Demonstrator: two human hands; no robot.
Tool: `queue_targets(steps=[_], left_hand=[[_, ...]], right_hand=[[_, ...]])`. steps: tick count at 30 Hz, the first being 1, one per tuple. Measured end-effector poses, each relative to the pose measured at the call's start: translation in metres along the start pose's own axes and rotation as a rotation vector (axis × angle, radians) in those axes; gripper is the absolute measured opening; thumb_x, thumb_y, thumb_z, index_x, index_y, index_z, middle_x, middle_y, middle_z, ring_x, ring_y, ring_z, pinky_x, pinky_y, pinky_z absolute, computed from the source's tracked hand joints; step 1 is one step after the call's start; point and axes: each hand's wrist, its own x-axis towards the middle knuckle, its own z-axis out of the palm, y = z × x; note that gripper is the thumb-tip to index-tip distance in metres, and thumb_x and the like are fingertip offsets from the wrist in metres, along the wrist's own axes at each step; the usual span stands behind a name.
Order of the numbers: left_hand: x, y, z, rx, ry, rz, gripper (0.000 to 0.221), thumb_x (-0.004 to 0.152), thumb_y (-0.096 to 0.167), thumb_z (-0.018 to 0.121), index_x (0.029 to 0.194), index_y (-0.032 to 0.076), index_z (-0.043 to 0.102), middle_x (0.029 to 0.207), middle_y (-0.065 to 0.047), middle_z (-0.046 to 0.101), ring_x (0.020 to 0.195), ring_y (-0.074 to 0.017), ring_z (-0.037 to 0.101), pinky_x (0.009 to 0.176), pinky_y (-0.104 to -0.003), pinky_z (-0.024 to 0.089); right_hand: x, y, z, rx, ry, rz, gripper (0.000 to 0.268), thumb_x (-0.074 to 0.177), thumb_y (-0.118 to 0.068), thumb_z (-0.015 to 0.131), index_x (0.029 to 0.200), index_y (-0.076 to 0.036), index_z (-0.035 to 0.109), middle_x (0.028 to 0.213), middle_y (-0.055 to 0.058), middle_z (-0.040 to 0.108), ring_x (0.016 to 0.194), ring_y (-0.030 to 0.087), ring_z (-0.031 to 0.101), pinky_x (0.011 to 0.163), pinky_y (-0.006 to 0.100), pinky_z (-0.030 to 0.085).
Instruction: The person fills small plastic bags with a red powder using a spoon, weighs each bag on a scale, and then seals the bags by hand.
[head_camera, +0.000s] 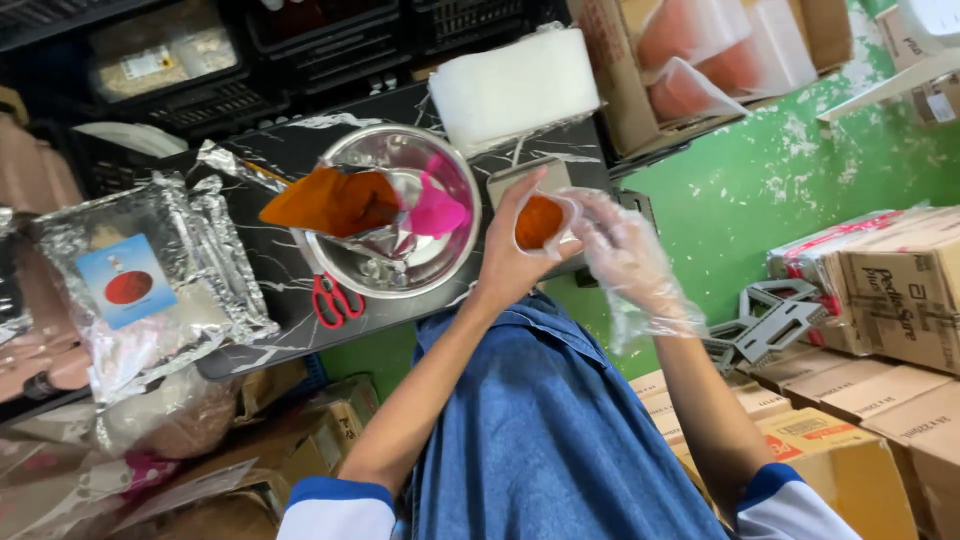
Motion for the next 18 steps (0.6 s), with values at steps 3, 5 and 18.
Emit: queue_targets(steps=[3,5,18], left_hand=[[0.010,-0.032,0.013,0.077,-0.034,0.000,0.103,0.065,0.018,0.103,0.156,0.022,0.053,0.131,-0.019,0.066,0.130,-0.0359,0.064,0.118,-0.050,0.043],[0.008,-0.048,0.012,0.128,-0.053,-0.027,0.107,0.064,0.020,0.103,0.157,0.022,0.051,0.138,-0.020,0.063,0.135,-0.0388,0.060,0.122,-0.051,0.039],[-0.031,-0.014,-0.044,0.952,-0.106,0.081,0.138,0.062,0.059,0.099,0.172,0.021,0.026,0.180,-0.010,0.007,0.164,-0.0410,0.003,0.133,-0.062,0.009]], right_hand=[[0.001,0.003,-0.002,-0.153,-0.043,0.043,0.031,0.093,-0.007,0.062,0.123,-0.001,0.070,0.105,0.025,0.076,0.103,0.048,0.071,0.090,0.060,0.055],[0.001,0.033,-0.002,-0.177,-0.049,0.008,0.035,0.094,-0.008,0.062,0.128,-0.004,0.068,0.105,0.023,0.077,0.100,0.047,0.071,0.088,0.059,0.056],[-0.009,0.080,-0.064,-0.678,-0.103,0.108,0.089,0.095,-0.056,0.073,0.165,-0.008,0.042,0.169,0.019,0.040,0.158,0.037,0.027,0.128,0.054,0.018]])
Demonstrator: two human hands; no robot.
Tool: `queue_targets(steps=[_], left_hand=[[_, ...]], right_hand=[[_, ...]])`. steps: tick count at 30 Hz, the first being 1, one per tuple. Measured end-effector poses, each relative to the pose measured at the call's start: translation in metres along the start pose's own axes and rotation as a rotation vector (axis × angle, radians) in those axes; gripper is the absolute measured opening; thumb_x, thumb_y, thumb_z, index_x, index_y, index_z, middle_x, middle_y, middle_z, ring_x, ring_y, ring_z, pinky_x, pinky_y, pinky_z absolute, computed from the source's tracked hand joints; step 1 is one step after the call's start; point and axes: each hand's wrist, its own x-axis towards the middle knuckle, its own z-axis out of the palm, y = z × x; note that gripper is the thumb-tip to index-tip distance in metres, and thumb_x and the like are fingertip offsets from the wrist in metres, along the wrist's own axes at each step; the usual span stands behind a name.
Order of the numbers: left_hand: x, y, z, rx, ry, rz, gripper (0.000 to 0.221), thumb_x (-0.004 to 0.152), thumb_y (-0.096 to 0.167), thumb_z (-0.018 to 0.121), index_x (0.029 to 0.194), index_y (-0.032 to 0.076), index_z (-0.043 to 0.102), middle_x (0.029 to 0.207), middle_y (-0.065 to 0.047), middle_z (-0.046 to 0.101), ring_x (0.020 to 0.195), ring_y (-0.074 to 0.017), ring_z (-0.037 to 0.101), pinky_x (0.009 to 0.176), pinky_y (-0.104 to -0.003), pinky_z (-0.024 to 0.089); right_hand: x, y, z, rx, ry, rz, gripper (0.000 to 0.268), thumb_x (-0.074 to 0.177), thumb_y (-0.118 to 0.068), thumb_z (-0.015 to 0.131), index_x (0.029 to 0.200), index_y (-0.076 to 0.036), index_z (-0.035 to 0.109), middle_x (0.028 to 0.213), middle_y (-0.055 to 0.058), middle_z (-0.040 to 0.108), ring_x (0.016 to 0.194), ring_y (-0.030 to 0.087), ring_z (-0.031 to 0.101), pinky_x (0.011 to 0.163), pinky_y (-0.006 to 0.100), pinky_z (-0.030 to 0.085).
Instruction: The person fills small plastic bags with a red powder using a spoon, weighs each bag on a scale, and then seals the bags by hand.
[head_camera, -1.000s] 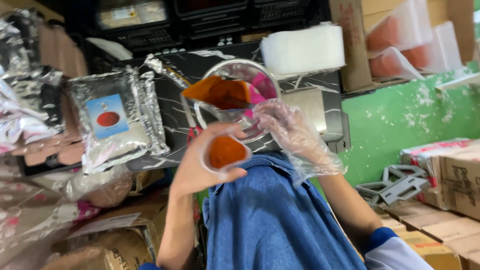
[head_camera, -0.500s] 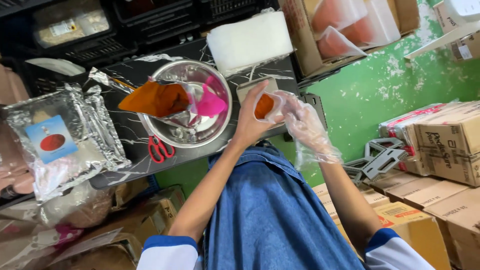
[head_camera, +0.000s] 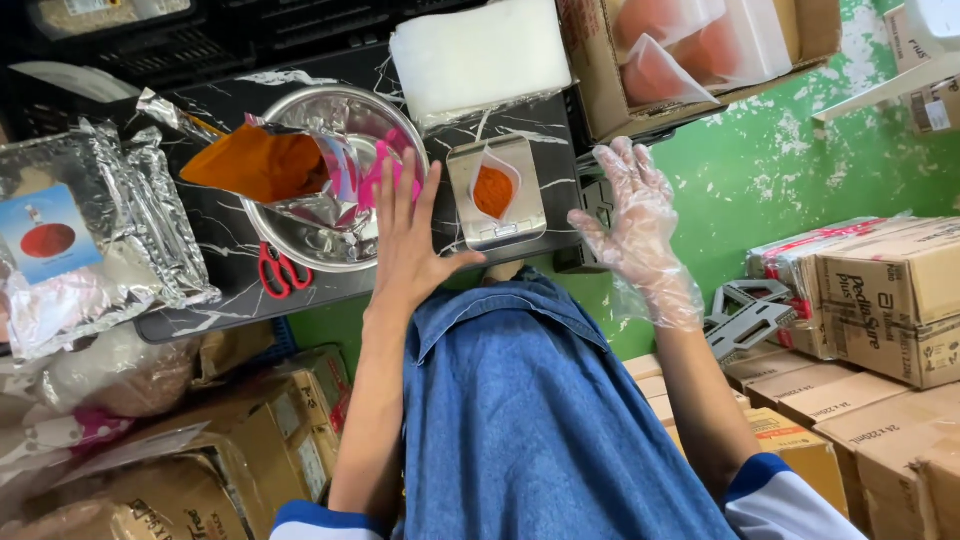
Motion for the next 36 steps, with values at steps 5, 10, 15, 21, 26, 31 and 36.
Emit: queue_targets(steps=[5,10,15,21,26,31,36], left_hand=[[-0.019,-0.012,0.022,0.047,-0.025,-0.091,0.141,0.057,0.059,0.100,0.171,0.024,0.025,0.178,-0.011,0.010,0.163,-0.0415,0.002,0.133,-0.062,0.007],[-0.026,-0.011,0.027,0.053,0.016,-0.135,0.133,0.063,0.059,0.098,0.170,0.023,0.028,0.177,-0.012,0.013,0.163,-0.0427,0.006,0.133,-0.062,0.007],[-0.022,-0.010,0.027,0.030,0.036,-0.124,0.132,0.063,0.058,0.098,0.170,0.024,0.029,0.177,-0.010,0.015,0.164,-0.0410,0.007,0.134,-0.061,0.007],[-0.012,-0.004,0.024,-0.060,0.040,-0.118,0.134,0.063,0.055,0.101,0.170,0.024,0.027,0.178,-0.008,0.014,0.164,-0.0397,0.009,0.135,-0.061,0.011],[0.013,-0.002,0.040,-0.369,0.002,-0.063,0.156,0.051,0.051,0.108,0.172,0.020,0.014,0.179,-0.013,0.014,0.164,-0.0412,0.015,0.135,-0.058,0.014],[0.033,0.000,0.082,-0.597,-0.040,-0.054,0.169,0.047,0.037,0.114,0.173,0.022,0.003,0.180,-0.010,0.011,0.165,-0.0364,0.019,0.136,-0.053,0.015],[0.033,-0.010,0.113,-0.668,0.142,-0.161,0.107,0.064,0.036,0.104,0.154,0.021,0.049,0.140,-0.004,0.062,0.136,-0.0260,0.062,0.120,-0.042,0.044]], right_hand=[[-0.007,0.028,0.033,-0.023,0.083,-0.023,0.100,0.082,-0.059,0.082,0.166,-0.020,0.043,0.171,0.013,0.038,0.155,0.040,0.033,0.124,0.061,0.024],[-0.008,0.034,0.043,-0.031,0.132,-0.057,0.103,0.080,-0.061,0.083,0.166,-0.023,0.042,0.171,0.011,0.039,0.154,0.039,0.035,0.124,0.060,0.025],[-0.004,0.037,0.045,-0.030,0.109,-0.083,0.106,0.081,-0.065,0.080,0.168,-0.023,0.037,0.172,0.011,0.036,0.156,0.037,0.033,0.124,0.058,0.023],[-0.006,0.036,0.045,-0.047,0.146,-0.083,0.103,0.083,-0.069,0.076,0.167,-0.023,0.039,0.172,0.011,0.037,0.156,0.036,0.033,0.124,0.058,0.024],[-0.008,0.035,0.043,-0.028,0.181,-0.065,0.100,0.083,-0.067,0.077,0.166,-0.024,0.041,0.170,0.009,0.041,0.155,0.036,0.035,0.123,0.057,0.024],[-0.008,0.023,0.040,-0.014,0.188,-0.045,0.098,0.084,-0.063,0.079,0.166,-0.024,0.042,0.171,0.008,0.040,0.155,0.035,0.035,0.124,0.056,0.023],[-0.003,0.005,0.040,0.040,0.177,0.014,0.097,0.081,-0.058,0.084,0.163,-0.024,0.046,0.168,0.007,0.044,0.155,0.032,0.036,0.125,0.053,0.022]])
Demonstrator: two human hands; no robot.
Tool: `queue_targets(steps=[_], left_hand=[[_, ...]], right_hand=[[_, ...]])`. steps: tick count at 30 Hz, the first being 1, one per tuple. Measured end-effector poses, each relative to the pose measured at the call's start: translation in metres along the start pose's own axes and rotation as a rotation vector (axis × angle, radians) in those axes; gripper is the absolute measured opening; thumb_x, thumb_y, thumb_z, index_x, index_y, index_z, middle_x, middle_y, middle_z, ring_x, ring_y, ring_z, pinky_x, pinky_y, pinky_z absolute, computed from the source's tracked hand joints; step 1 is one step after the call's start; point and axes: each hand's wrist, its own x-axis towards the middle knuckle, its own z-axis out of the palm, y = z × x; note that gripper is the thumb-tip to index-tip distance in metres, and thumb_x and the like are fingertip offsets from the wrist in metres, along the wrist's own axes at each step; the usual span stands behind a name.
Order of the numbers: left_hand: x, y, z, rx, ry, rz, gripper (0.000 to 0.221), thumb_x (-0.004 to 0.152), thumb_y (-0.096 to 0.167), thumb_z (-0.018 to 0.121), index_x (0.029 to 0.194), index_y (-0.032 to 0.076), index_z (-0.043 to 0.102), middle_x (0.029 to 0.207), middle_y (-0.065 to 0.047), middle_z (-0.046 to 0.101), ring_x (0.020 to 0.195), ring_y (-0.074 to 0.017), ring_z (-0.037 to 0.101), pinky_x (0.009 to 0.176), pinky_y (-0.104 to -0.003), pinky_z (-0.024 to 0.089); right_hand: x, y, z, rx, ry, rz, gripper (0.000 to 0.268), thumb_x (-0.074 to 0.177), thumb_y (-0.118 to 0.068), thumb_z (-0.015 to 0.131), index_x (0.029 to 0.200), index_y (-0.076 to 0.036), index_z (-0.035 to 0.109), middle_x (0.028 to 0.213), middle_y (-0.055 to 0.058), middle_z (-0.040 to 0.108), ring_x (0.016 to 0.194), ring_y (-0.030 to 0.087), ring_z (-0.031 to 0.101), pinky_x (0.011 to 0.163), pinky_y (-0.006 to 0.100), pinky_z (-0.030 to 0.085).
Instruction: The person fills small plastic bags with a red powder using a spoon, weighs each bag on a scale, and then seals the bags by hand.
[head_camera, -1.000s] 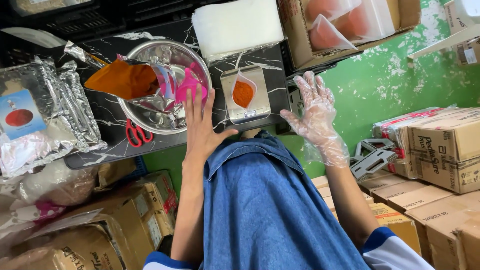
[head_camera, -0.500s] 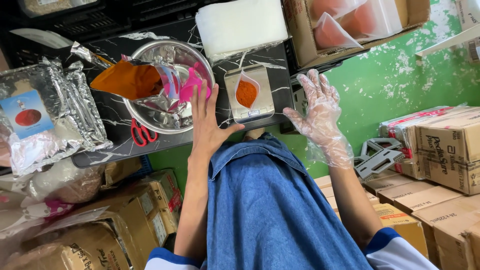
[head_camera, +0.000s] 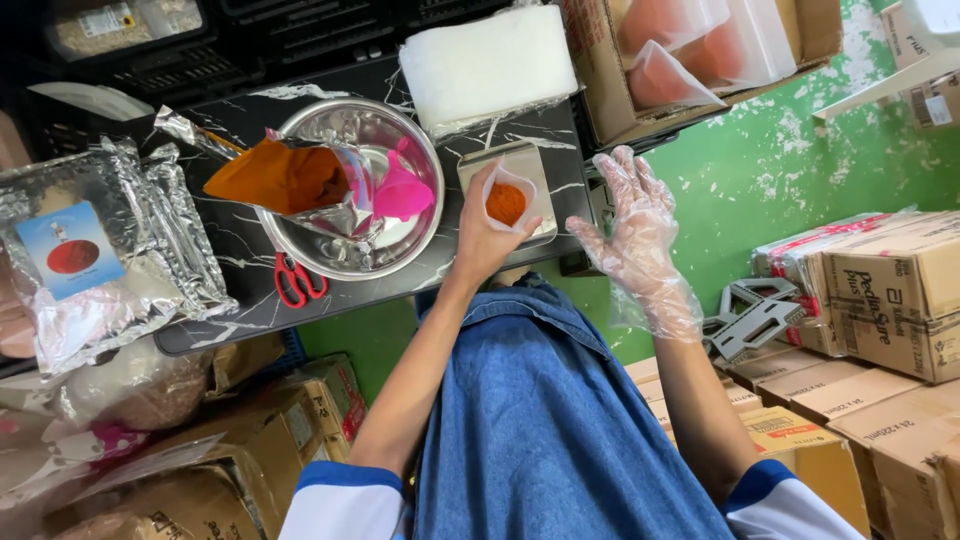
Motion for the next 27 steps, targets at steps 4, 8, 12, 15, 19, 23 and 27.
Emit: queue_targets(steps=[4,8,12,15,19,23,27], left_hand=[[-0.022,0.056,-0.038,-0.109,0.008,0.007,0.091,0.063,0.023,0.103,0.141,0.010,0.059,0.126,-0.016,0.067,0.123,-0.0355,0.068,0.110,-0.047,0.053],[-0.042,0.096,-0.103,-0.312,0.085,0.075,0.100,0.047,0.024,0.111,0.133,0.006,0.063,0.120,-0.012,0.071,0.116,-0.0244,0.072,0.106,-0.039,0.055],[-0.067,0.106,-0.180,-0.240,0.164,0.048,0.104,0.045,0.033,0.111,0.131,0.007,0.060,0.127,-0.012,0.071,0.118,-0.0235,0.071,0.108,-0.040,0.054],[-0.076,0.121,-0.204,-0.200,0.282,-0.092,0.096,0.050,0.022,0.110,0.129,0.005,0.058,0.122,-0.013,0.074,0.111,-0.0249,0.074,0.103,-0.039,0.056],[-0.086,0.114,-0.235,-0.110,0.371,-0.107,0.092,0.057,0.024,0.108,0.133,0.006,0.059,0.119,-0.016,0.072,0.113,-0.0289,0.072,0.101,-0.047,0.057],[-0.093,0.106,-0.253,-0.069,0.407,-0.115,0.100,0.060,0.028,0.107,0.144,0.007,0.056,0.122,-0.019,0.071,0.117,-0.0292,0.069,0.104,-0.051,0.052],[-0.091,0.092,-0.265,-0.078,0.470,-0.132,0.099,0.058,0.021,0.107,0.143,0.007,0.057,0.123,-0.019,0.072,0.115,-0.0316,0.071,0.106,-0.052,0.051]], right_hand=[[0.013,-0.042,-0.009,0.179,0.060,-0.079,0.082,0.092,-0.058,0.078,0.157,-0.014,0.054,0.156,0.017,0.056,0.145,0.037,0.050,0.122,0.050,0.033],[0.027,-0.113,-0.018,0.582,-0.045,-0.062,0.063,0.093,-0.038,0.082,0.149,-0.022,0.058,0.129,0.002,0.072,0.114,0.024,0.071,0.098,0.036,0.056],[0.045,-0.174,0.039,0.580,0.063,-0.359,0.073,0.081,-0.047,0.095,0.141,-0.020,0.065,0.102,-0.005,0.079,0.073,0.012,0.075,0.066,0.024,0.059],[0.060,-0.220,0.056,0.665,-0.048,-0.478,0.062,0.089,-0.038,0.090,0.140,-0.017,0.061,0.087,0.000,0.076,0.075,0.022,0.075,0.076,0.036,0.061],[0.081,-0.261,0.074,0.753,-0.124,-0.377,0.021,0.093,-0.028,0.086,0.110,-0.021,0.076,0.103,-0.001,0.080,0.096,0.022,0.078,0.083,0.034,0.060],[0.082,-0.276,0.090,0.653,-0.017,-0.357,0.012,0.100,-0.033,0.077,0.098,-0.022,0.077,0.080,-0.001,0.078,0.078,0.021,0.078,0.070,0.031,0.060],[0.080,-0.295,0.055,0.728,0.111,-0.397,0.018,0.105,-0.008,0.066,0.087,-0.007,0.070,0.075,0.011,0.074,0.072,0.029,0.076,0.071,0.034,0.058]])
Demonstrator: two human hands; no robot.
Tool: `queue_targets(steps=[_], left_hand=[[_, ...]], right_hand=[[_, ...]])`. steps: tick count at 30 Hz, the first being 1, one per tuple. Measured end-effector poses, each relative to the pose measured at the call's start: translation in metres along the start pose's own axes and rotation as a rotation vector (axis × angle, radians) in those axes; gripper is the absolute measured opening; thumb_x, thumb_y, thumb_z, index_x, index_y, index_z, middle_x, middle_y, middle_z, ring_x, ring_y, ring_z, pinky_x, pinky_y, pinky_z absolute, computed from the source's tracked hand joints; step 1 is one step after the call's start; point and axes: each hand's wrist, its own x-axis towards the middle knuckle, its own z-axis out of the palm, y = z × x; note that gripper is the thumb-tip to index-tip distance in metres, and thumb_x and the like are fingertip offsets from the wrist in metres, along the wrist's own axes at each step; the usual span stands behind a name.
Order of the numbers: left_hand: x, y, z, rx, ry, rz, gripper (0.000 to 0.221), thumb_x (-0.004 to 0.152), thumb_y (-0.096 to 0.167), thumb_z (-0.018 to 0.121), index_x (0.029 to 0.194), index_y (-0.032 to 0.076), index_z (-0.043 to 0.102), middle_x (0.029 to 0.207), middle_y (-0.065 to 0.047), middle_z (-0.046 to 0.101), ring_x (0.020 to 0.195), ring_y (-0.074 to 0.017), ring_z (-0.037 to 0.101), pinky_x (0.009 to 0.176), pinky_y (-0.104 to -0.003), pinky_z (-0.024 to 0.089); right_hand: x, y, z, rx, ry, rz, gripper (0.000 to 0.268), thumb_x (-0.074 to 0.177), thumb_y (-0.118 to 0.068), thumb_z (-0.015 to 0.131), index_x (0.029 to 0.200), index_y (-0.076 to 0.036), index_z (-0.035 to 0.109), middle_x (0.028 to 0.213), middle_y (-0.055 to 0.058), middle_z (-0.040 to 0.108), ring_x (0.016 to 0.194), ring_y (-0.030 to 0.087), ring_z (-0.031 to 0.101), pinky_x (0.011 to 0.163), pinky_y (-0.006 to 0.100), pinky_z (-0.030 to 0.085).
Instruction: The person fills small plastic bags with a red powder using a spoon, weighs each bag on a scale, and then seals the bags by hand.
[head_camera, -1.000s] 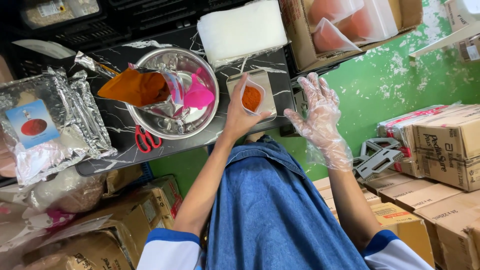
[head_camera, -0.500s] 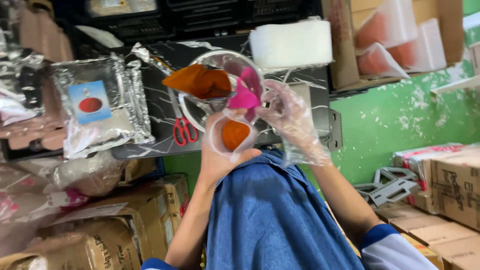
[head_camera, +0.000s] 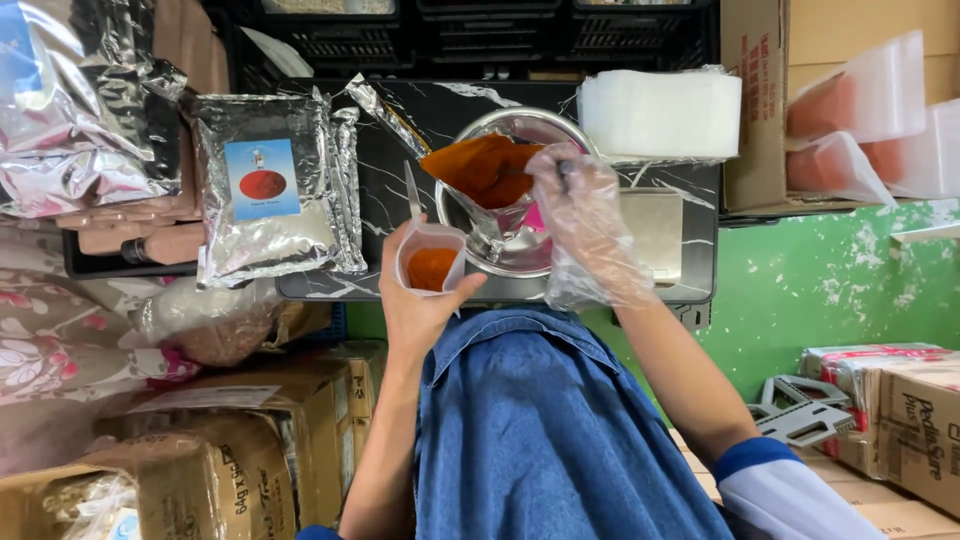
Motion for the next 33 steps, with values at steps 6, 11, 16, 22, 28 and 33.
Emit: queue_targets(steps=[6,11,16,22,28,33], left_hand=[[0.019,0.003,-0.007,0.008,0.006,0.030,0.094,0.063,0.022,0.106,0.141,0.007,0.057,0.130,-0.019,0.070,0.121,-0.0307,0.068,0.108,-0.051,0.047],[0.034,-0.015,-0.010,0.048,0.003,0.055,0.095,0.063,0.024,0.106,0.142,0.007,0.056,0.130,-0.019,0.068,0.121,-0.0338,0.067,0.108,-0.053,0.046],[0.045,-0.025,-0.010,0.110,0.004,0.049,0.096,0.065,0.026,0.106,0.144,0.009,0.054,0.131,-0.018,0.066,0.122,-0.0351,0.066,0.109,-0.055,0.046],[0.057,-0.017,0.002,0.209,-0.006,0.051,0.105,0.068,0.025,0.104,0.153,0.007,0.046,0.138,-0.024,0.059,0.128,-0.0452,0.060,0.110,-0.063,0.042],[0.062,-0.027,0.019,0.222,-0.041,0.060,0.101,0.067,0.024,0.105,0.149,0.009,0.048,0.134,-0.017,0.056,0.127,-0.0426,0.059,0.106,-0.064,0.045],[0.060,-0.030,0.035,0.280,-0.002,0.138,0.101,0.070,0.032,0.104,0.150,0.008,0.047,0.134,-0.019,0.053,0.128,-0.0446,0.057,0.109,-0.064,0.042]], right_hand=[[0.005,-0.011,-0.010,0.476,0.096,0.509,0.016,0.102,-0.005,0.060,0.088,-0.008,0.070,0.074,0.000,0.061,0.058,0.006,0.055,0.048,0.019,0.048],[-0.011,0.017,-0.015,0.536,0.134,0.478,0.017,0.103,-0.007,0.063,0.088,-0.006,0.070,0.078,0.005,0.066,0.056,0.010,0.060,0.046,0.021,0.051],[-0.030,0.030,-0.056,0.913,-0.063,0.514,0.022,0.107,-0.021,0.062,0.094,-0.005,0.071,0.073,0.002,0.065,0.055,0.009,0.065,0.045,0.016,0.055],[-0.052,-0.012,-0.095,0.511,0.275,0.405,0.025,0.112,-0.017,0.055,0.096,-0.003,0.069,0.065,0.012,0.062,0.049,0.013,0.055,0.045,0.023,0.047],[-0.060,-0.047,-0.124,0.550,0.229,0.295,0.023,0.114,-0.015,0.050,0.102,-0.006,0.066,0.076,0.012,0.066,0.060,0.014,0.063,0.054,0.022,0.056],[-0.054,-0.085,-0.111,0.322,0.093,0.149,0.025,0.109,-0.004,0.053,0.089,-0.001,0.068,0.068,0.014,0.068,0.056,0.015,0.063,0.051,0.023,0.055]])
